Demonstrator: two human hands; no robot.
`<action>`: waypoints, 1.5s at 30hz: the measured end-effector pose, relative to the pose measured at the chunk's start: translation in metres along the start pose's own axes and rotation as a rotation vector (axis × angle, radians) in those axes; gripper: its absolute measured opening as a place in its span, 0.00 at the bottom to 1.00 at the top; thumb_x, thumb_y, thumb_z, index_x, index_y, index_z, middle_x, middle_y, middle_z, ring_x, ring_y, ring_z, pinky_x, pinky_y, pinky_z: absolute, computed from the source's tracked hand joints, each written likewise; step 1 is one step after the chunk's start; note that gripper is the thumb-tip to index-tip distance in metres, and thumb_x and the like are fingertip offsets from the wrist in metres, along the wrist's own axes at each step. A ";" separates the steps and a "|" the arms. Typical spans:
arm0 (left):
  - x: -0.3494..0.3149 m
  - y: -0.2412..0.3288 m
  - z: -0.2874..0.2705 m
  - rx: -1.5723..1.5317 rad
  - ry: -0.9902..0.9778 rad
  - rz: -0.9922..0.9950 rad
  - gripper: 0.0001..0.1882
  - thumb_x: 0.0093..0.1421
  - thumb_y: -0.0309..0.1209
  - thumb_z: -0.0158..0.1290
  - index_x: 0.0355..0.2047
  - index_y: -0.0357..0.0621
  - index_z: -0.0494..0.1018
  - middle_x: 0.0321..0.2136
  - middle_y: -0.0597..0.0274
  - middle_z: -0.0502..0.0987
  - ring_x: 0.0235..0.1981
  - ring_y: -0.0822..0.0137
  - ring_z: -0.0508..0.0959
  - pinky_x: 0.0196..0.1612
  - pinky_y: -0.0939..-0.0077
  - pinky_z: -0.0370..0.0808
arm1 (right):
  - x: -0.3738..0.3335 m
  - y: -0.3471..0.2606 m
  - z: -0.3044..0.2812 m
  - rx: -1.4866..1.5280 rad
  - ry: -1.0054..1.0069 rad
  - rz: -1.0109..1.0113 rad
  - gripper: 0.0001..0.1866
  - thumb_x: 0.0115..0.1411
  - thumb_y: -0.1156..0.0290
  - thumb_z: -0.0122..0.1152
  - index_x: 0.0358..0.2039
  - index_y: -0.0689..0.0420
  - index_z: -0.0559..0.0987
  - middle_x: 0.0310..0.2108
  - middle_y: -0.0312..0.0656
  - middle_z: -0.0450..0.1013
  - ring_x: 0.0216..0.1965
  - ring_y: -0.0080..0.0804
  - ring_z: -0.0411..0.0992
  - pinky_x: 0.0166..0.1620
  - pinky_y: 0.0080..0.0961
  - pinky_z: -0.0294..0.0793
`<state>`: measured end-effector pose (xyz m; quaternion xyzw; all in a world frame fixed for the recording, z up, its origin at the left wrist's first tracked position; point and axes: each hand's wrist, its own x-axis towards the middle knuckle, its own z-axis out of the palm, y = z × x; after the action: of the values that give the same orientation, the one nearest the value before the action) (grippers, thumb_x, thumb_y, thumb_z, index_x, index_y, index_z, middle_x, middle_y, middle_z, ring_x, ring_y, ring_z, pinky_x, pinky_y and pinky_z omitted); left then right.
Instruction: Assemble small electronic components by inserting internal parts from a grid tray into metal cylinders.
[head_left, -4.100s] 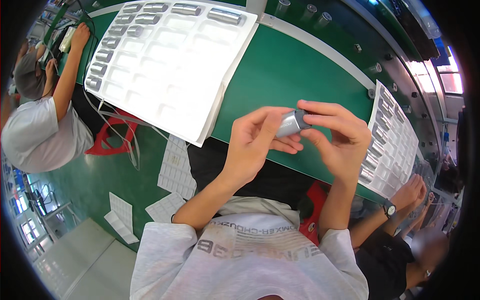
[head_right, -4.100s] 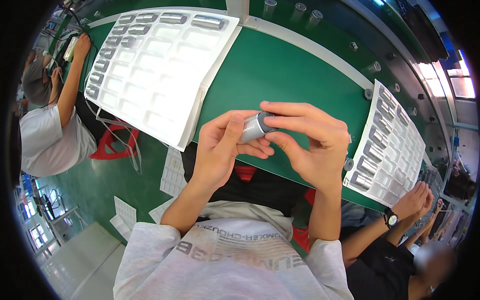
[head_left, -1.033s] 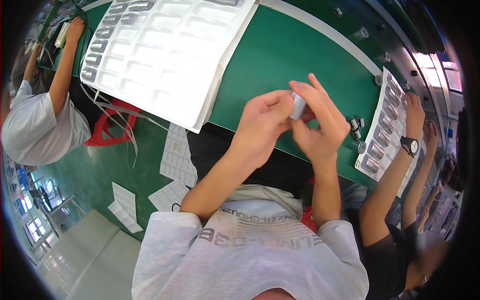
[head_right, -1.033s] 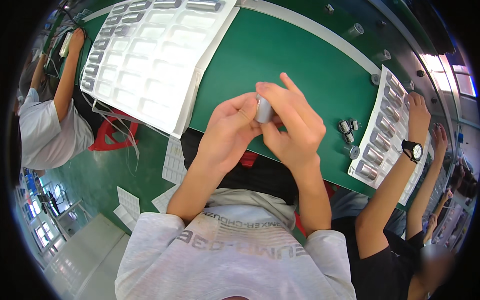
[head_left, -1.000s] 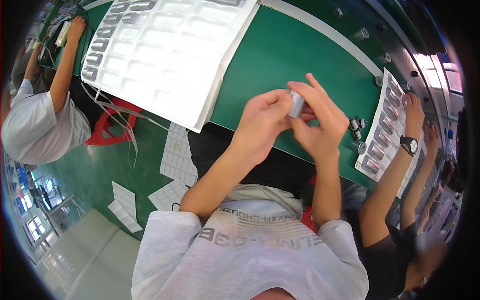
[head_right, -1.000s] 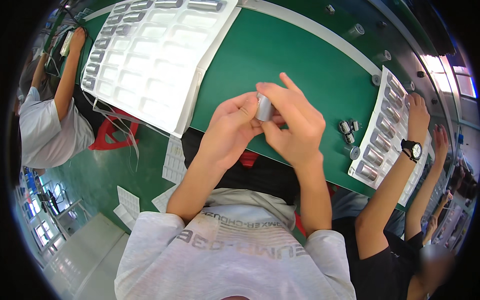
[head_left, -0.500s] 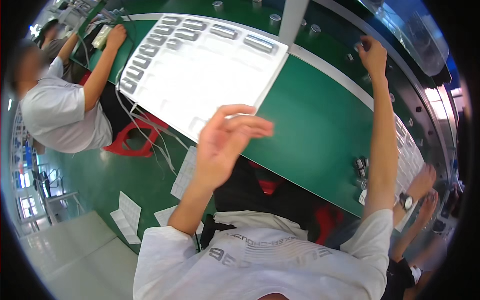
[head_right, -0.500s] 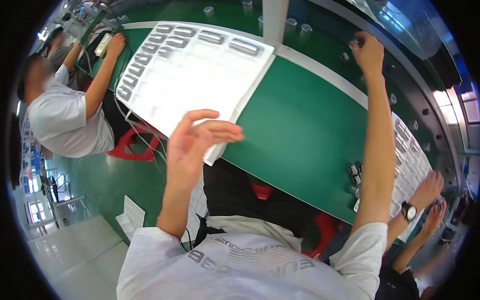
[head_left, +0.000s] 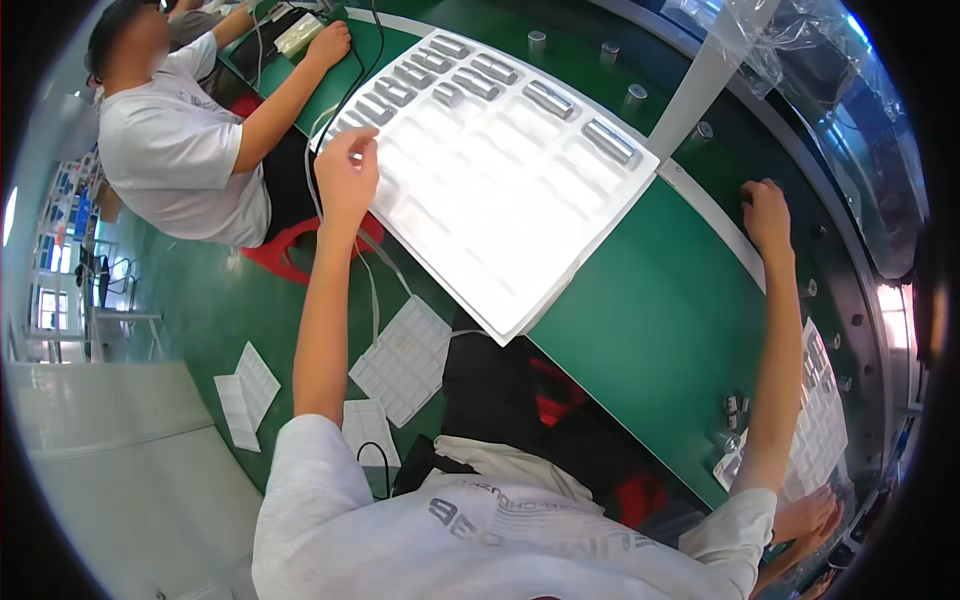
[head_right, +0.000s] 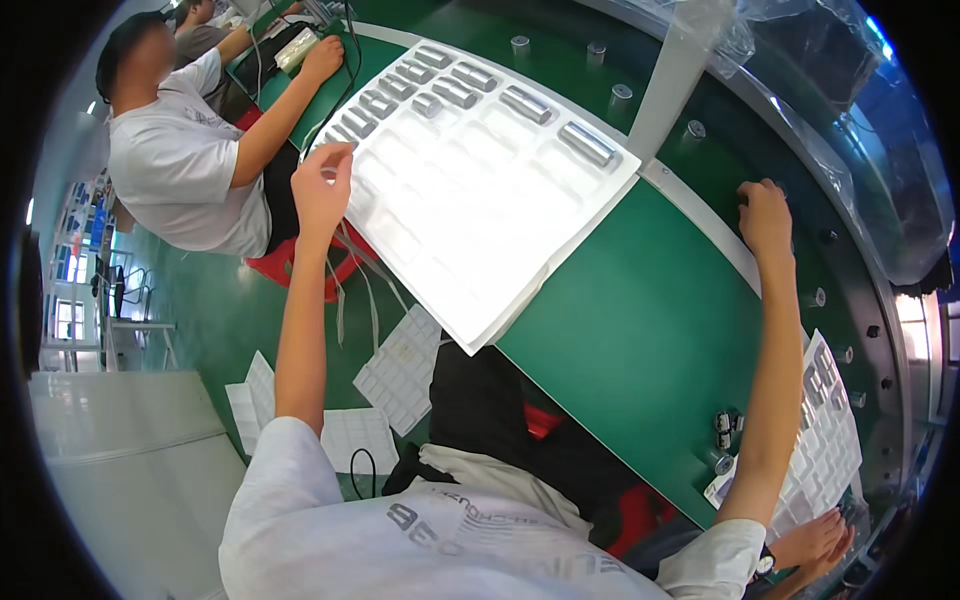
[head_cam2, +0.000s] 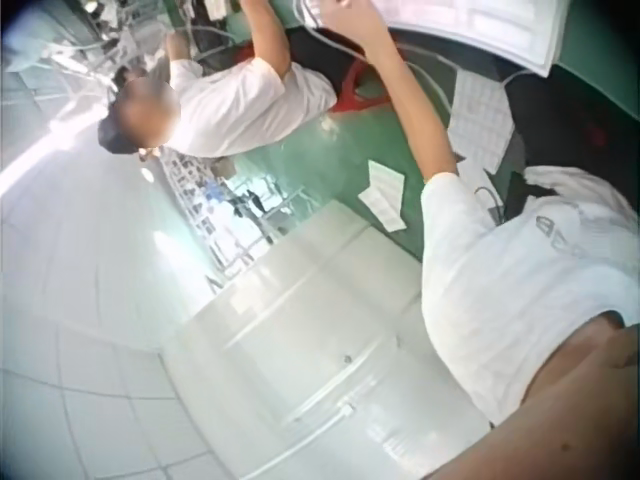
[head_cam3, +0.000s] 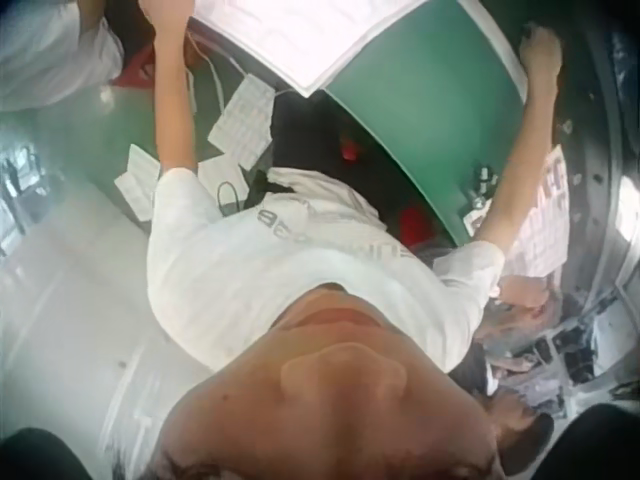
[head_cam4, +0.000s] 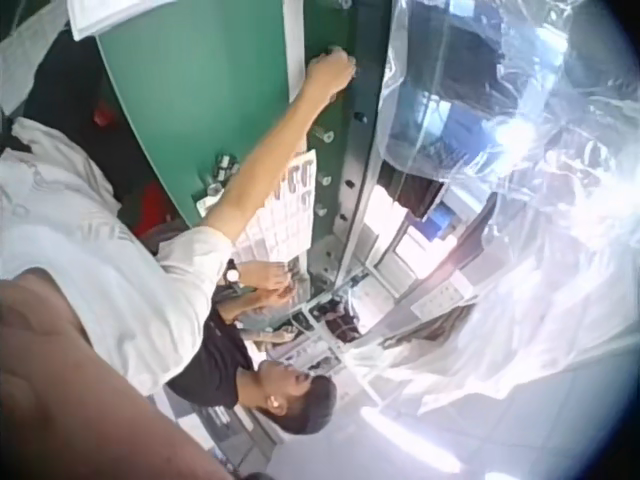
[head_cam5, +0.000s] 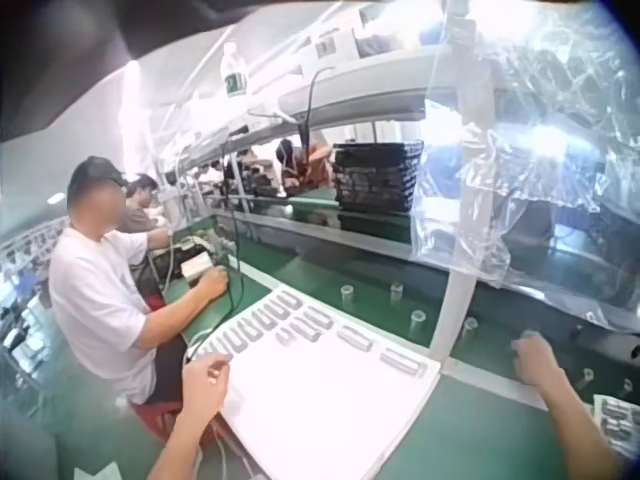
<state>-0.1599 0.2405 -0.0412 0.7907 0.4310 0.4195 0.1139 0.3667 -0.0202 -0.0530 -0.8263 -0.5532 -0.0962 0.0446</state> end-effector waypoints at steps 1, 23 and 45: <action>0.007 -0.024 0.004 0.107 -0.032 0.056 0.07 0.56 0.23 0.56 0.36 0.39 0.78 0.30 0.55 0.80 0.31 0.62 0.80 0.35 0.74 0.76 | -0.003 0.004 0.006 -0.001 0.001 0.002 0.16 0.49 0.81 0.61 0.40 0.57 0.79 0.37 0.49 0.73 0.43 0.48 0.71 0.46 0.39 0.73; 0.020 0.026 0.006 0.188 -0.020 0.066 0.08 0.57 0.23 0.51 0.35 0.38 0.79 0.28 0.57 0.79 0.28 0.63 0.76 0.35 0.73 0.71 | -0.178 -0.092 -0.077 0.670 0.226 0.402 0.13 0.46 0.84 0.57 0.34 0.61 0.78 0.34 0.43 0.70 0.35 0.33 0.74 0.39 0.24 0.76; -0.150 0.288 0.080 -1.616 -1.295 -0.888 0.20 0.71 0.43 0.36 0.51 0.39 0.63 0.33 0.63 0.66 0.22 0.76 0.59 0.23 0.83 0.55 | -0.214 -0.132 -0.096 1.918 0.168 0.367 0.19 0.58 0.81 0.56 0.51 0.66 0.71 0.48 0.50 0.69 0.47 0.37 0.73 0.51 0.32 0.73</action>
<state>0.0284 -0.0351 -0.0198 0.3302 0.1357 0.0084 0.9341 0.1551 -0.1809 -0.0077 -0.5033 -0.2545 0.3442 0.7506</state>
